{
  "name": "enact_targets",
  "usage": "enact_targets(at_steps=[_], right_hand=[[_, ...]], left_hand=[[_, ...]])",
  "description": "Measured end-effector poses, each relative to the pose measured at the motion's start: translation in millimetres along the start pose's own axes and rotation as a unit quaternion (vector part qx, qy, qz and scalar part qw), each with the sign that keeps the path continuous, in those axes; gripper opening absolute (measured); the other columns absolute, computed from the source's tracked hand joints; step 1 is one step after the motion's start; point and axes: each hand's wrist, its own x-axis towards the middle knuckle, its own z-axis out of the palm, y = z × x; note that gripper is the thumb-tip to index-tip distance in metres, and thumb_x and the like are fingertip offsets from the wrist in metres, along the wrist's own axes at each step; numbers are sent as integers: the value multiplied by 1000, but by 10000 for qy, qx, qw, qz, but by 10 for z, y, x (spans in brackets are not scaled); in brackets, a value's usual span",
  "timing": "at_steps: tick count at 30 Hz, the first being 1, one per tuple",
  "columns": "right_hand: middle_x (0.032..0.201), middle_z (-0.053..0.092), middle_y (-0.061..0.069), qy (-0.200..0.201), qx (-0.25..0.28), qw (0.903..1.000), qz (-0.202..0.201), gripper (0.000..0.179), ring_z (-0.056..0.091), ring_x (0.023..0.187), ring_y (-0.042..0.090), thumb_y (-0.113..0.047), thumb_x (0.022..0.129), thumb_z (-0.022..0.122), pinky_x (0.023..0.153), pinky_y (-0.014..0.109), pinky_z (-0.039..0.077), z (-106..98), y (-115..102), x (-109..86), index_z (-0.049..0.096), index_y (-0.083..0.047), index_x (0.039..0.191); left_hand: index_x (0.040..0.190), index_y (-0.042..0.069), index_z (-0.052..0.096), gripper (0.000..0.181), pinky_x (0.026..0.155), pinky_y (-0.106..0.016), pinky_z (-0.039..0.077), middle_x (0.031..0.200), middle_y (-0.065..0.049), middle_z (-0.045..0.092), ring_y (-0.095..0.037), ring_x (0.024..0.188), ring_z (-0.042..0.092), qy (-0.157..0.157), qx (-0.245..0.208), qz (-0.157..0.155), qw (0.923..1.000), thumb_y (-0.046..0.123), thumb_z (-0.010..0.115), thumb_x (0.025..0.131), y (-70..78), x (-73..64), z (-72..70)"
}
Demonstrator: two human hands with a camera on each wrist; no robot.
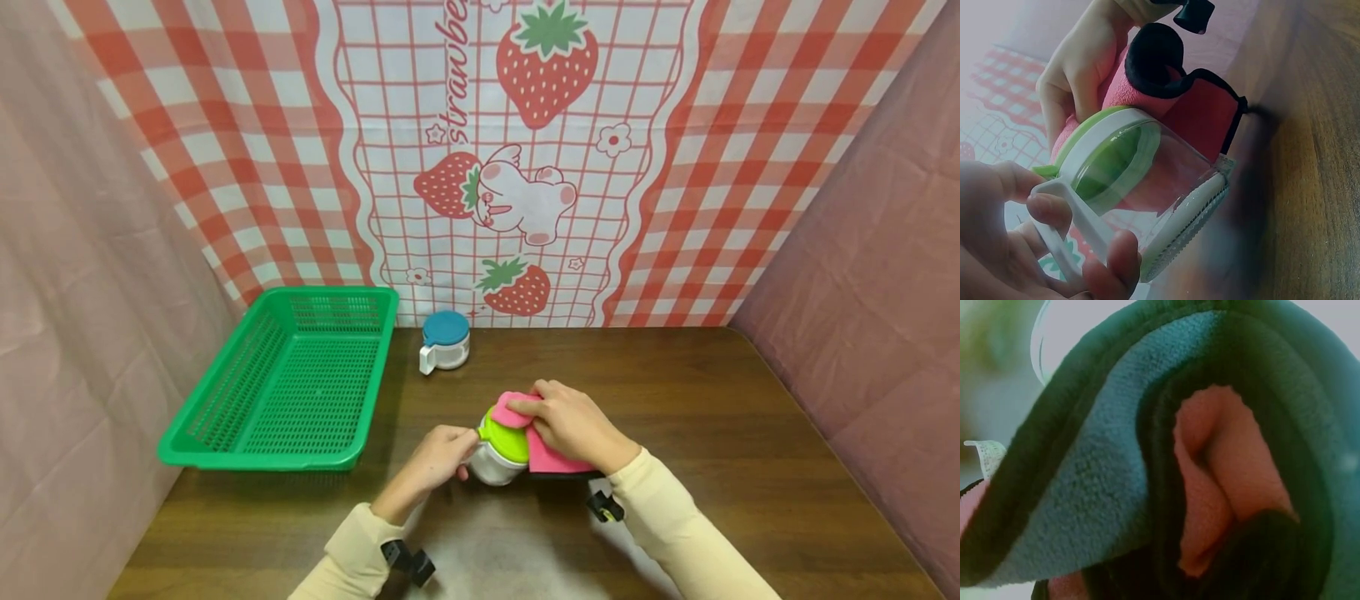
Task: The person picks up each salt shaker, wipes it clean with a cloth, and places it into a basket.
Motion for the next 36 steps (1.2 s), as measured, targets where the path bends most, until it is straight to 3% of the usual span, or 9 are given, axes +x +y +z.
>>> enact_targets(at_steps=[12,22,36], right_hand=[[94,61,0,54,355,9988,324,37,60,84,16,-8,85,65,73,33,50,9,73,-94,70,-22,119],[95,62,0,612,633,9960,141,37,59,84,16,-8,83,69,73,32,50,13,112,-188,71,-20,118],[95,63,1,1330,1168,9842,7,40,59,80,13,-1,80,70,69,28,49,87,141,-281,71,-13,118]], left_hand=[[63,-4,44,26,50,-23,37,52,4,42,-13,47,51,-2,-391,16,9992,14,48,80,-20,16,-35],[60,9,44,24,52,-24,38,55,2,46,-12,48,51,285,-897,-181,9954,15,47,83,5,25,-69],[62,8,45,27,53,-25,40,55,-1,48,-11,48,52,425,-1309,-360,9898,15,45,89,-17,57,-63]])
